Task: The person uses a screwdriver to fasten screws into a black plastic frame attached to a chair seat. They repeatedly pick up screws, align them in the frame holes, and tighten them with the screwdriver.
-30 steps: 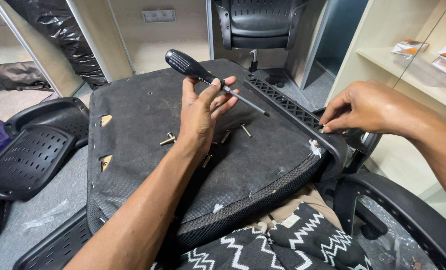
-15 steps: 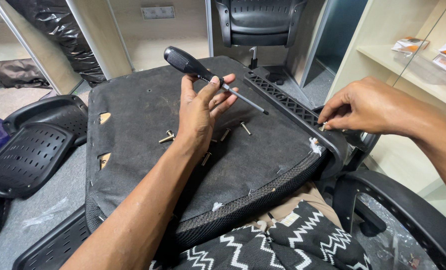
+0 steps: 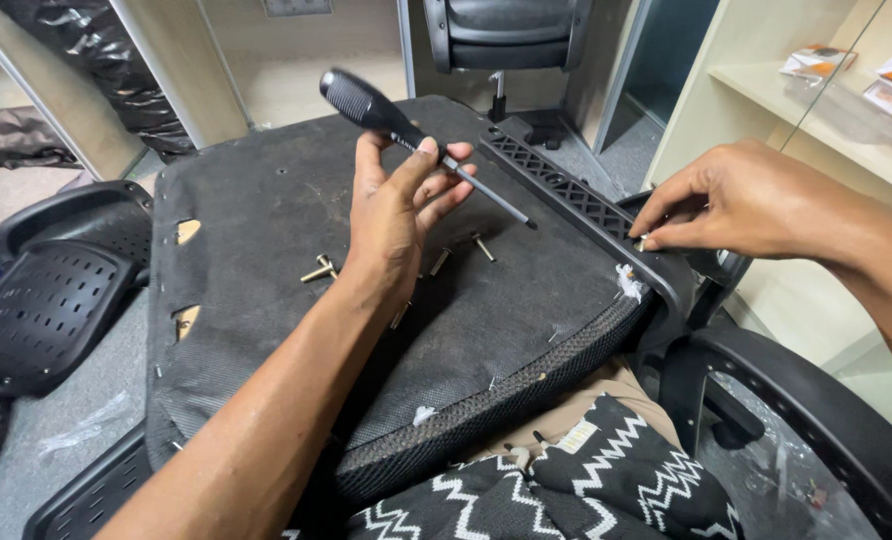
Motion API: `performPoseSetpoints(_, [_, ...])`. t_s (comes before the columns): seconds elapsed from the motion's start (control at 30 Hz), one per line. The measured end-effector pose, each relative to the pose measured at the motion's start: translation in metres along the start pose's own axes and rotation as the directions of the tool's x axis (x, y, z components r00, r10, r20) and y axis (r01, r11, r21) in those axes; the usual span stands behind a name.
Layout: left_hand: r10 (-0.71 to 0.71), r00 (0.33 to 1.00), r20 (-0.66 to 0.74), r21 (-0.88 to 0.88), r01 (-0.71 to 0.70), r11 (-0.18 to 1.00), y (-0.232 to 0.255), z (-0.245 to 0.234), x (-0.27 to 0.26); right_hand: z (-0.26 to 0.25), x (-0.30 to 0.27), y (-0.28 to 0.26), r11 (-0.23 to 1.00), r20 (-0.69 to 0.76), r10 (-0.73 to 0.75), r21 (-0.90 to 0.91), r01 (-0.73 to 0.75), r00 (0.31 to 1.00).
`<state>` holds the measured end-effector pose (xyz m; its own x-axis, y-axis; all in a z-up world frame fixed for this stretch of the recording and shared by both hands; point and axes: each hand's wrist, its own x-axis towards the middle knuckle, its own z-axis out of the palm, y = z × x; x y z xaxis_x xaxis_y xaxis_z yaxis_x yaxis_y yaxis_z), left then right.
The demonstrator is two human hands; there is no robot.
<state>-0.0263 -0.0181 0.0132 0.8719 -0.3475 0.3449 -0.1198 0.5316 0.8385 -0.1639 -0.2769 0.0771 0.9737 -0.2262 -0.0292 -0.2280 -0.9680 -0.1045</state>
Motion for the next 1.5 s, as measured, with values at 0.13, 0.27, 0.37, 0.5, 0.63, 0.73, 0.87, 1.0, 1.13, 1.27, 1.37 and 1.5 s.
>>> performPoseSetpoints(0.13, [0.024,0.999,0.049,0.049,-0.026,0.998,0.001,0.005,0.009,0.005,0.0,0.005,0.995,-0.095,-0.04,0.09,0.048,0.995])
performPoseSetpoints(0.27, [0.009,0.996,0.086,0.094,-0.017,0.995,0.001,0.009,0.027,0.007,0.001,0.01,0.996,-0.082,-0.044,0.076,0.05,0.996])
performPoseSetpoints(0.37, [-0.014,0.994,0.105,0.104,0.003,0.995,-0.007,0.016,0.052,0.006,0.0,0.01,0.997,-0.069,-0.033,0.072,0.038,0.997])
performPoseSetpoints(0.5, [-0.003,0.987,0.161,0.187,-0.028,0.982,-0.027,0.03,0.099,0.006,-0.004,0.008,0.993,-0.07,-0.005,0.115,0.013,0.998])
performPoseSetpoints(0.63, [0.046,0.912,0.407,0.547,-0.283,0.788,-0.047,0.048,0.138,0.004,-0.006,0.003,0.985,-0.051,0.043,0.17,-0.033,0.998])
performPoseSetpoints(0.73, [-0.009,0.771,0.637,0.69,-0.565,0.453,-0.067,0.063,0.144,0.003,-0.008,0.003,0.973,-0.039,0.062,0.224,-0.052,0.997])
performPoseSetpoints(0.87, [-0.179,0.738,0.651,0.746,-0.576,0.336,-0.087,0.074,0.136,-0.003,-0.006,0.011,0.964,-0.045,0.003,0.266,0.009,0.999])
performPoseSetpoints(1.0, [-0.161,0.73,0.664,0.722,-0.569,0.394,-0.085,0.068,0.128,-0.003,-0.005,0.013,0.932,-0.046,-0.005,0.362,0.021,0.999])
performPoseSetpoints(1.13, [-0.104,0.689,0.717,0.652,-0.61,0.451,-0.082,0.06,0.122,-0.006,-0.002,0.009,0.957,-0.028,0.081,0.281,-0.07,0.996])
performPoseSetpoints(1.27, [-0.161,0.708,0.687,0.689,-0.566,0.453,-0.079,0.061,0.124,-0.006,0.001,0.006,0.959,0.002,0.119,0.26,-0.115,0.993])
performPoseSetpoints(1.37, [-0.113,0.693,0.712,0.659,-0.603,0.45,-0.079,0.06,0.125,-0.006,0.003,0.01,0.954,-0.02,0.094,0.289,-0.084,0.995])
performPoseSetpoints(1.5, [-0.143,0.698,0.701,0.675,-0.587,0.447,-0.079,0.058,0.126,-0.007,0.005,0.016,0.918,-0.025,0.17,0.367,-0.149,0.985])
